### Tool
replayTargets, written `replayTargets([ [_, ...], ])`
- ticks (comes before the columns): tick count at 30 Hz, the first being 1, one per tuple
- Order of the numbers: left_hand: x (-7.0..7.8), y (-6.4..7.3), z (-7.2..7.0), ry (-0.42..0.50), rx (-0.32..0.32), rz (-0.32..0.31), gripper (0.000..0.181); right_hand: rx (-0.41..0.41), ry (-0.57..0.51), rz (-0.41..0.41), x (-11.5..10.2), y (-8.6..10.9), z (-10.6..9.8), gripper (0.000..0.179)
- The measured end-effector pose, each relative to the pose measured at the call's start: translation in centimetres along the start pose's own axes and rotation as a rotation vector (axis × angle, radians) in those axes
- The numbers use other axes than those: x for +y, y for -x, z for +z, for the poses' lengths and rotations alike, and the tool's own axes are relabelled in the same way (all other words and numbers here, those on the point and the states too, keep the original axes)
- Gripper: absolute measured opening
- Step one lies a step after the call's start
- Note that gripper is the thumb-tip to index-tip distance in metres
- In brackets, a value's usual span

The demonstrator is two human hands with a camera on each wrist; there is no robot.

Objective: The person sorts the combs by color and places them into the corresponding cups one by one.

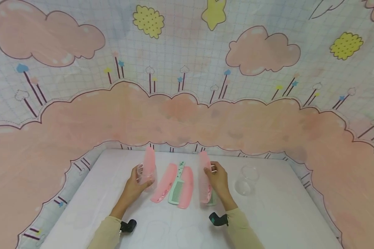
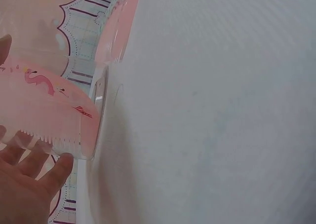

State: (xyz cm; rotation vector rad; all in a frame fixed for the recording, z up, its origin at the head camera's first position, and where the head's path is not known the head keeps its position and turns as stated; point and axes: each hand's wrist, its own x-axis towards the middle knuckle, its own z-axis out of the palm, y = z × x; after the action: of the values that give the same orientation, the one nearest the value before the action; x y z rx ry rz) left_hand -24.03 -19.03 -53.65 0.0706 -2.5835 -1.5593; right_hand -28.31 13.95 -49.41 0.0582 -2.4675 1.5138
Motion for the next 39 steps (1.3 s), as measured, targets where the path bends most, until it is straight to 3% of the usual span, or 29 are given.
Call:
replayTargets([
  [10, -0.3, -0.2, 0.2, 0.003, -0.004, -0.002, 0.095, 0.054, -0.061, -0.027, -1.7, -0.1, -1.6, 0.031],
  [19, -0.5, -0.2, 0.3, -0.003, 0.004, 0.007, 0.095, 0.046, -0.102, -0.041, -3.1, 0.1, -2.0, 0.032],
  [30, -0.3, -0.2, 0.3, 0.012, -0.009, -0.015, 0.098, 0.034, -0.179, -0.05, -4.5, 0.7, -1.6, 0.032],
  [39, -0.4, -0.2, 0.4, 0.013, -0.007, -0.006, 0.098, 0.004, -0.195, -0.109, -5.1, 1.7, -0.3, 0.03],
])
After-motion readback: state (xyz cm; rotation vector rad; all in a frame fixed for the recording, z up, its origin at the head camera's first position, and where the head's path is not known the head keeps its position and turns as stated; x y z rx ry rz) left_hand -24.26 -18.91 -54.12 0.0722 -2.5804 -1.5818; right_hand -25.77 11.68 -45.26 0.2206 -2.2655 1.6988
